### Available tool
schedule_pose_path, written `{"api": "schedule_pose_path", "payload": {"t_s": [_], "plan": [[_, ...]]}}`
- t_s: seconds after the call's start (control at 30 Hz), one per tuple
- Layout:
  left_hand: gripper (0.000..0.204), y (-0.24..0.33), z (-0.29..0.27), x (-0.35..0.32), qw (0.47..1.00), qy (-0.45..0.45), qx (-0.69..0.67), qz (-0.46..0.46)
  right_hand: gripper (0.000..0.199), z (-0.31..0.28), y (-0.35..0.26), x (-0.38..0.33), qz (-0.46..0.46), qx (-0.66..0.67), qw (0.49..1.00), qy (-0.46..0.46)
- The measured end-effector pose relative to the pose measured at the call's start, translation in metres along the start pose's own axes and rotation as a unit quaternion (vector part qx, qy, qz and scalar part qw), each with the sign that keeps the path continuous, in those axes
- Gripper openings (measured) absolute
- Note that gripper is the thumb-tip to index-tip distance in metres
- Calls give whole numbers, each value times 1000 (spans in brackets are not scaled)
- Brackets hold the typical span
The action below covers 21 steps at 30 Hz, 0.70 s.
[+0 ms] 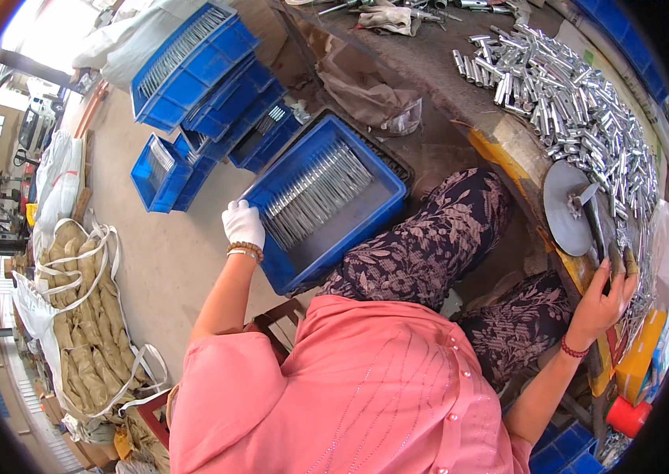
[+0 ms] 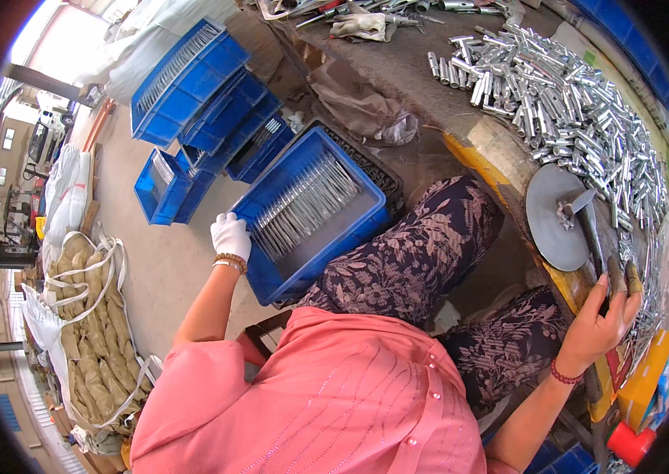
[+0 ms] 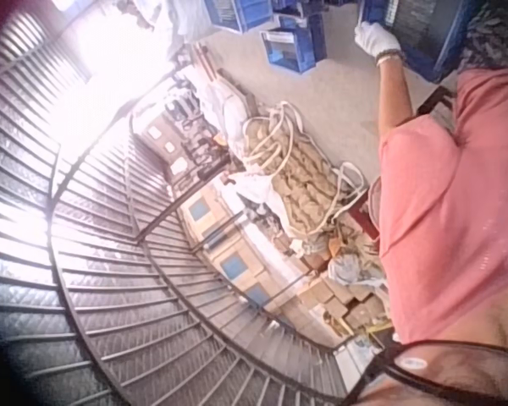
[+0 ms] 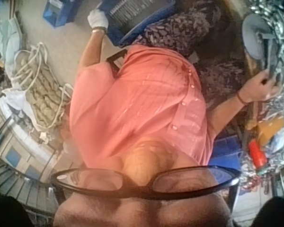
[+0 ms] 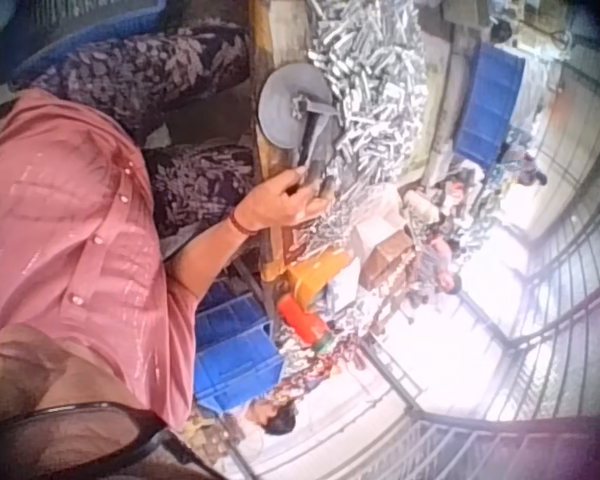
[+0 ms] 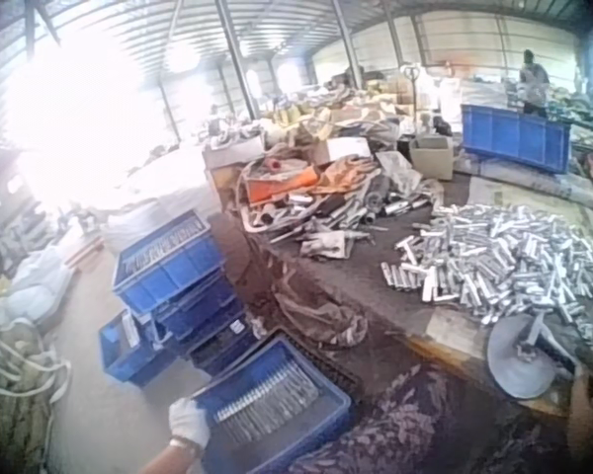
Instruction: The person sorts through metal pins on a table, inserts thin metal rods into the pins, hammers the components together on a metal base, and stacks the assembled pieces into blue plastic bins.
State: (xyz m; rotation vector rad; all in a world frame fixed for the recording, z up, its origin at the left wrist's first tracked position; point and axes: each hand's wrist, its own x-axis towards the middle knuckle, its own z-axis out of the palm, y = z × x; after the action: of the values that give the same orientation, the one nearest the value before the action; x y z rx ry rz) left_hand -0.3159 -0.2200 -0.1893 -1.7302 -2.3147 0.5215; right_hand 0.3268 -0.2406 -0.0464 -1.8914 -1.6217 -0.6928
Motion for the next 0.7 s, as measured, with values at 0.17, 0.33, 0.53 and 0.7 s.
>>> {"api": "schedule_pose_path", "payload": {"t_s": [0.17,0.33,0.53,0.7], "plan": [[11,3,-9,3,1000,5,1,10,26,5,1,6,-7,3,1000,0],[15,17,-1,26,996,83,-10,37,24,-22,4,7,12,-8,1000,19],[17,-31,8,1,998,-13,49,29,19,-2,-46,7,59,31,998,-8],[13,52,-97,49,880,242,-385,136,14,-20,-41,21,76,117,990,30]]}}
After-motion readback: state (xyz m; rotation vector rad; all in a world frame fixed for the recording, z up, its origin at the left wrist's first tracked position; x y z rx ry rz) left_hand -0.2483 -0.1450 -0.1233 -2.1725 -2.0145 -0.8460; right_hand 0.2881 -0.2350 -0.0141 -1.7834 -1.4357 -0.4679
